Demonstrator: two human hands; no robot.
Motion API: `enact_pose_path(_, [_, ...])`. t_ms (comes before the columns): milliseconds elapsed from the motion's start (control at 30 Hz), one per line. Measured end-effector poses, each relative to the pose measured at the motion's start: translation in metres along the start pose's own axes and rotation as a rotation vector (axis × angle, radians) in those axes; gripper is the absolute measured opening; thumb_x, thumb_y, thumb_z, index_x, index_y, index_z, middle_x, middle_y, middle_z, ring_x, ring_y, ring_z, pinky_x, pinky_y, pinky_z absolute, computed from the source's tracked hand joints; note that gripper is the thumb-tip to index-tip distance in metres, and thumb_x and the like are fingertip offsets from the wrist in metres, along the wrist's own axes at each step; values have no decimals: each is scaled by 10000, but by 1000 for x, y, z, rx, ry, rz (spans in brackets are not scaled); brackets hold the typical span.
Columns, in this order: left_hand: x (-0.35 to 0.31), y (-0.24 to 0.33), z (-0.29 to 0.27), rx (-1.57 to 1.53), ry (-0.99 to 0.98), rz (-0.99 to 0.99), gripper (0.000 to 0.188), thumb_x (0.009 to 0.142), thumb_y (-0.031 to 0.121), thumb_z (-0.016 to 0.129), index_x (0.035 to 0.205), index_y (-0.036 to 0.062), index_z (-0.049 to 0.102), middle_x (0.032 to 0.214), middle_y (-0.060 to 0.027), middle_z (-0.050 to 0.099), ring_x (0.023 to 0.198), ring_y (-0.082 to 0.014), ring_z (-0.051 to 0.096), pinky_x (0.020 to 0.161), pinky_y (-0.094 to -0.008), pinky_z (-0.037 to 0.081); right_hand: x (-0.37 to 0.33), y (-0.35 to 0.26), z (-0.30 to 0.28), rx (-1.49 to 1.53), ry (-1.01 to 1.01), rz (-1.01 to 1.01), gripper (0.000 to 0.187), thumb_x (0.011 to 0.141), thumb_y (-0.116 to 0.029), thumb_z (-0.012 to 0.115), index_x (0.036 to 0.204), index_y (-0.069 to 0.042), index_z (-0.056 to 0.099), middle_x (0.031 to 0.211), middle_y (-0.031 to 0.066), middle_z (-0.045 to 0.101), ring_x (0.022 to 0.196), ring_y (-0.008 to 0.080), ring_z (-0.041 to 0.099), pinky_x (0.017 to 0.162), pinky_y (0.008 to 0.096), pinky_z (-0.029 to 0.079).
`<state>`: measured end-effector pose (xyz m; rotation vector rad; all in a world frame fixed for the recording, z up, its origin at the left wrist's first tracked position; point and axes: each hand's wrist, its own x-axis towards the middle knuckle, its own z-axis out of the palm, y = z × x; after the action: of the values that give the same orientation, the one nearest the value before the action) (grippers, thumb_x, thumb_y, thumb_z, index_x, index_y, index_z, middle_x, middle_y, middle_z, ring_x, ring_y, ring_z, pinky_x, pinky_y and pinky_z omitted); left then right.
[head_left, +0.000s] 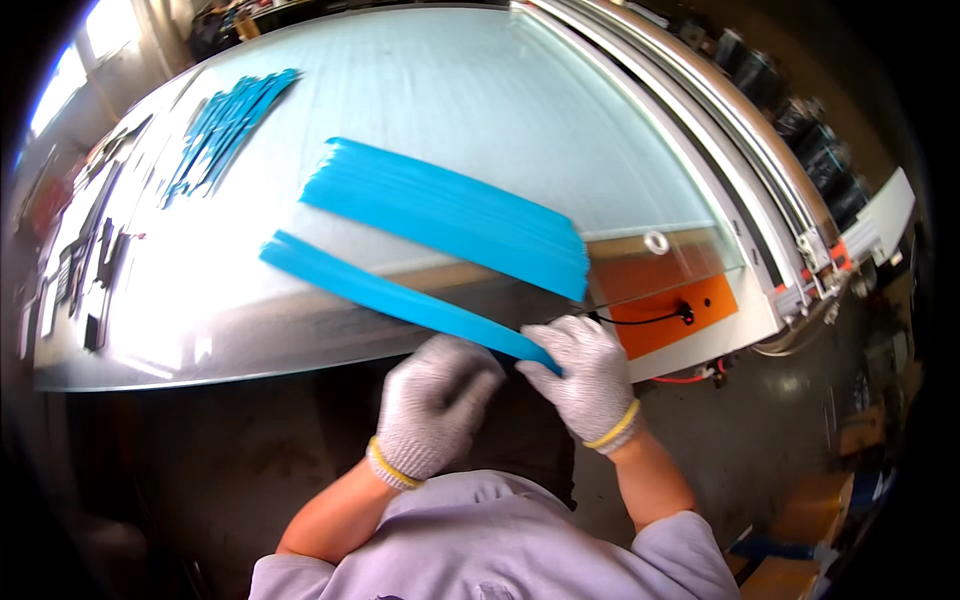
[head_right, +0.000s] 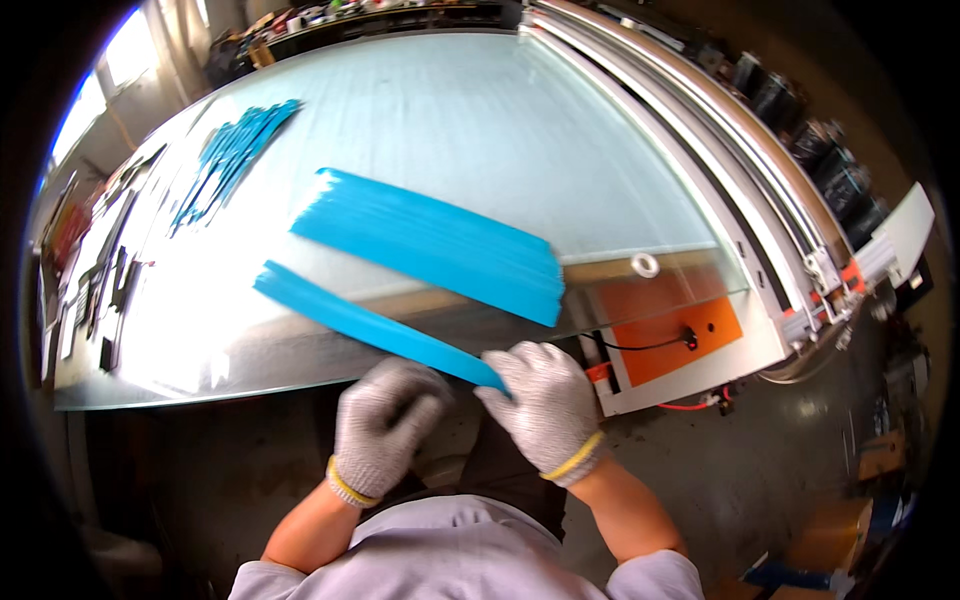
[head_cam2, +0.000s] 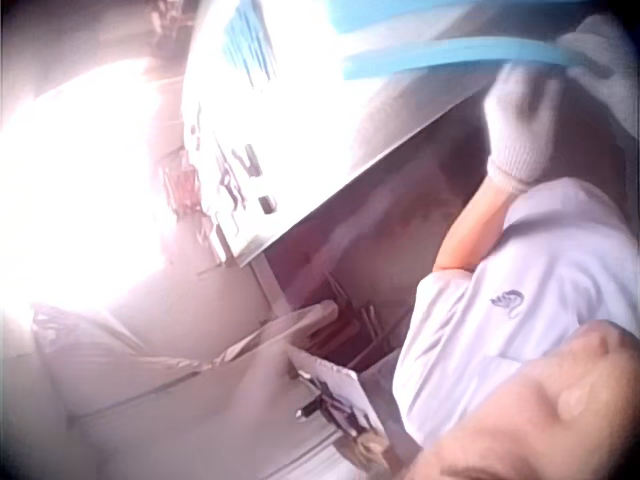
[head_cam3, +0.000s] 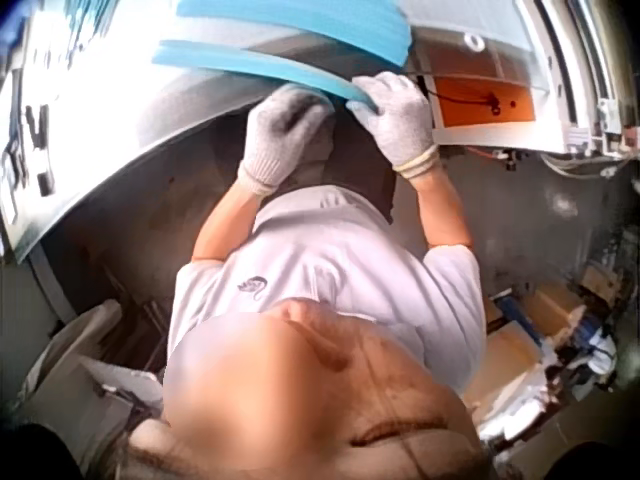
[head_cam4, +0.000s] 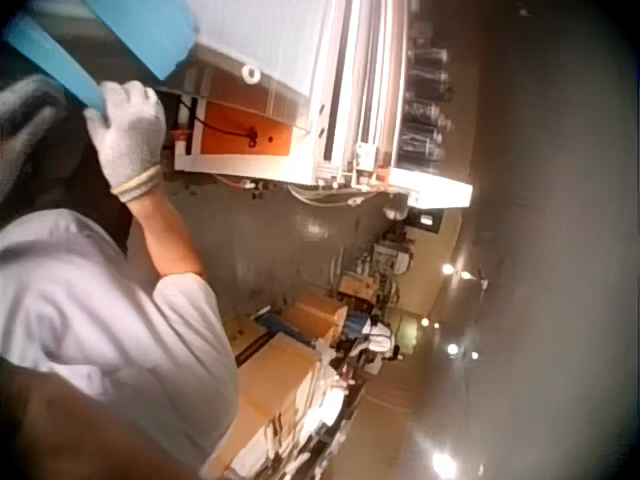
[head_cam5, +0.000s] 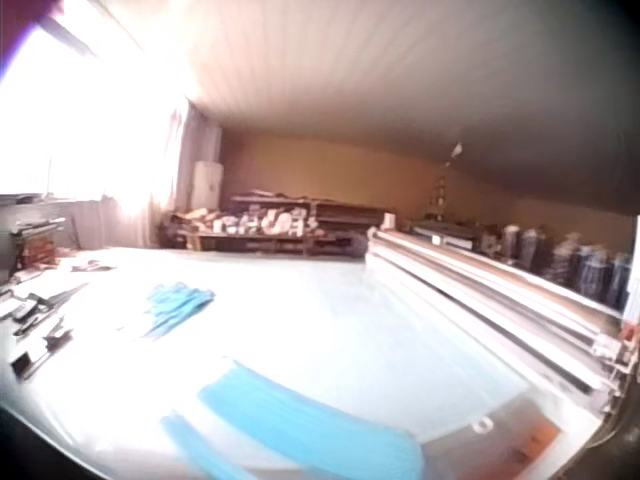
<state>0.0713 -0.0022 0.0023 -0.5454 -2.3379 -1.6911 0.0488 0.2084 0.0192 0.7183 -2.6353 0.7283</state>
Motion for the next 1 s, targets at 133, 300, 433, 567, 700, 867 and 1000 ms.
enact_pose_path(133, [-20, -9, 4, -563, -173, -647, 303, 1020, 243, 605, 1149, -19, 683, 1048, -71, 727, 712, -109, 654, 658, -266, 535, -29, 4, -5, 227, -149, 225, 308, 801, -204, 815, 1043, -28, 745, 855, 127, 685, 747, 288, 654, 686, 388, 526])
enact_pose_path(300, [-18, -13, -5, -863, 22, -754, 431, 1030, 268, 597, 1347, -21, 562, 1187, -124, 707, 689, -104, 639, 627, -224, 510, -50, 1, -14, 373, -334, 356, 341, 798, -215, 829, 1088, -49, 758, 823, 108, 676, 620, 201, 600, 604, 327, 494])
enact_pose_path(433, [-10, 2, -14, -843, 155, -588, 537, 1034, 225, 582, 1479, -33, 428, 1295, -151, 667, 723, -107, 601, 679, -235, 519, -52, 3, -16, 457, -409, 303, 304, 810, -214, 816, 1070, -68, 755, 811, 110, 653, 642, 221, 608, 621, 337, 499])
enact_pose_path(567, [19, -2, -54, -751, 357, -348, 573, 999, 287, 641, 1463, -6, 476, 1142, -97, 704, 678, -74, 537, 613, -207, 456, -46, 2, -15, 454, -402, 183, 304, 813, -201, 806, 1069, -53, 734, 866, 130, 678, 706, 280, 645, 669, 363, 524])
enact_pose_path(700, [94, 27, -129, -297, 341, 75, 385, 1066, 260, 552, 1354, 12, 609, 965, 11, 670, 647, 11, 467, 535, -121, 325, -12, 4, 9, 660, -200, 72, 313, 808, -138, 810, 1079, -14, 713, 924, 138, 708, 784, 229, 689, 736, 346, 553])
enact_pose_path(867, [167, 119, -166, 250, 262, 481, 364, 997, 189, 649, 1329, 43, 615, 1037, -74, 696, 856, -145, 627, 698, -248, 524, 52, -5, 24, 932, -54, 119, 317, 831, -81, 813, 1119, 6, 713, 937, 114, 738, 814, 117, 675, 772, 291, 573])
enact_pose_path(1000, [194, 153, -94, -15, 319, 579, 490, 964, 346, 708, 1301, 0, 626, 847, -11, 673, 594, -45, 490, 511, -184, 393, 67, 18, 55, 843, -8, 148, 319, 840, -121, 819, 1100, 29, 712, 953, 119, 747, 831, 154, 706, 786, 300, 581])
